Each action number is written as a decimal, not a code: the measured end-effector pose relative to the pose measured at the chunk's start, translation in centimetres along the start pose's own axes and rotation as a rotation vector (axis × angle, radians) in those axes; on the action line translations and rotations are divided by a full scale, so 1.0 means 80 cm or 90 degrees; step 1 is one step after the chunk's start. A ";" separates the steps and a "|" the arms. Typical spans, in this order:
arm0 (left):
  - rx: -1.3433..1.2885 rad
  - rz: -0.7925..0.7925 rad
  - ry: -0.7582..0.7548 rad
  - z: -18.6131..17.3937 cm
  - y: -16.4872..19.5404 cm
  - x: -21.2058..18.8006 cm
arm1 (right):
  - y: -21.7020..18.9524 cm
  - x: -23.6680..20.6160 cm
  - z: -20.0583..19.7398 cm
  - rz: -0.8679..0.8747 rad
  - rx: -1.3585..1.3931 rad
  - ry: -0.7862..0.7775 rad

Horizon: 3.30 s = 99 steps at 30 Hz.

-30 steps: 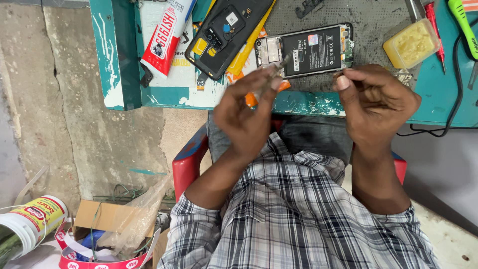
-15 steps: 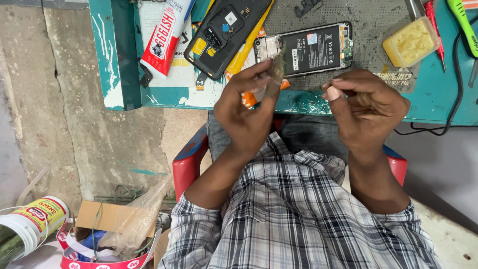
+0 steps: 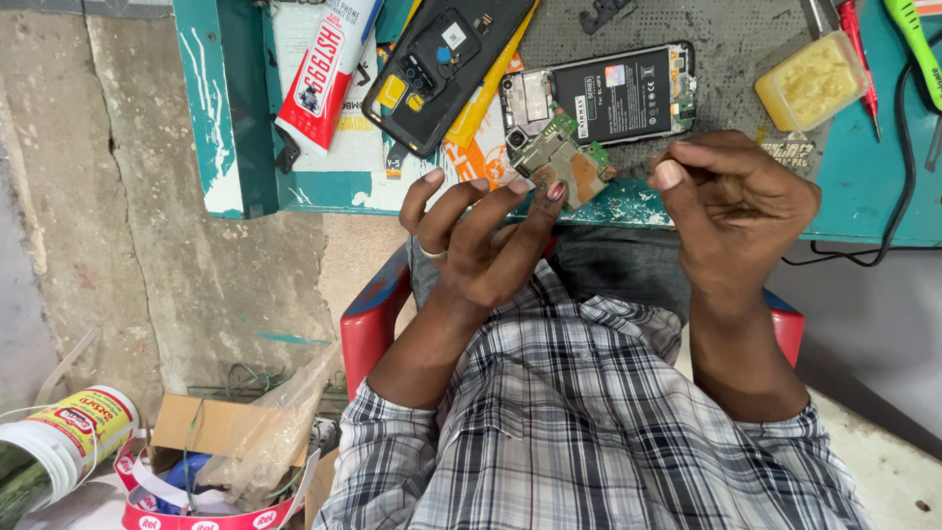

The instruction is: The person repairs a disassembled smartphone at a workbench. They hold and turn the phone's logic board by hand, apply liquid from a small bottle onto it, then use a screwdriver and a soldering iron on small components while a second person holds a phone nearby.

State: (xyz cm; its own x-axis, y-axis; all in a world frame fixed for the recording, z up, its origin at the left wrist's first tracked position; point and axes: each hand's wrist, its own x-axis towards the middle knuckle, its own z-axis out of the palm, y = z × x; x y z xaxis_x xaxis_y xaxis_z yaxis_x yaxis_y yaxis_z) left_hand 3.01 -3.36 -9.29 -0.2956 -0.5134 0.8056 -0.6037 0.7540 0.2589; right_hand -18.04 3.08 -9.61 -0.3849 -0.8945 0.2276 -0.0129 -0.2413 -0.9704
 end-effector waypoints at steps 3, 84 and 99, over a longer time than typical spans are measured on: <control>-0.014 -0.007 0.002 0.001 0.000 -0.001 | -0.001 0.002 0.002 0.001 0.005 -0.004; -0.039 -0.043 -0.026 0.019 -0.029 -0.023 | 0.072 -0.018 -0.008 -0.238 -0.358 0.023; -0.029 -0.067 -0.056 0.022 -0.033 -0.029 | 0.073 -0.018 -0.008 -0.235 -0.353 0.022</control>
State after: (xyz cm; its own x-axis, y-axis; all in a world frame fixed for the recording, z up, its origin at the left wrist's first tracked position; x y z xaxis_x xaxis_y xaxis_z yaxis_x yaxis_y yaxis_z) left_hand 3.99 -4.84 -12.76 -0.2974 -0.6222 0.7242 -0.6012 0.7113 0.3643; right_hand -18.11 3.20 -15.63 -0.2928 -0.7757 0.5591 -0.6184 -0.2923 -0.7294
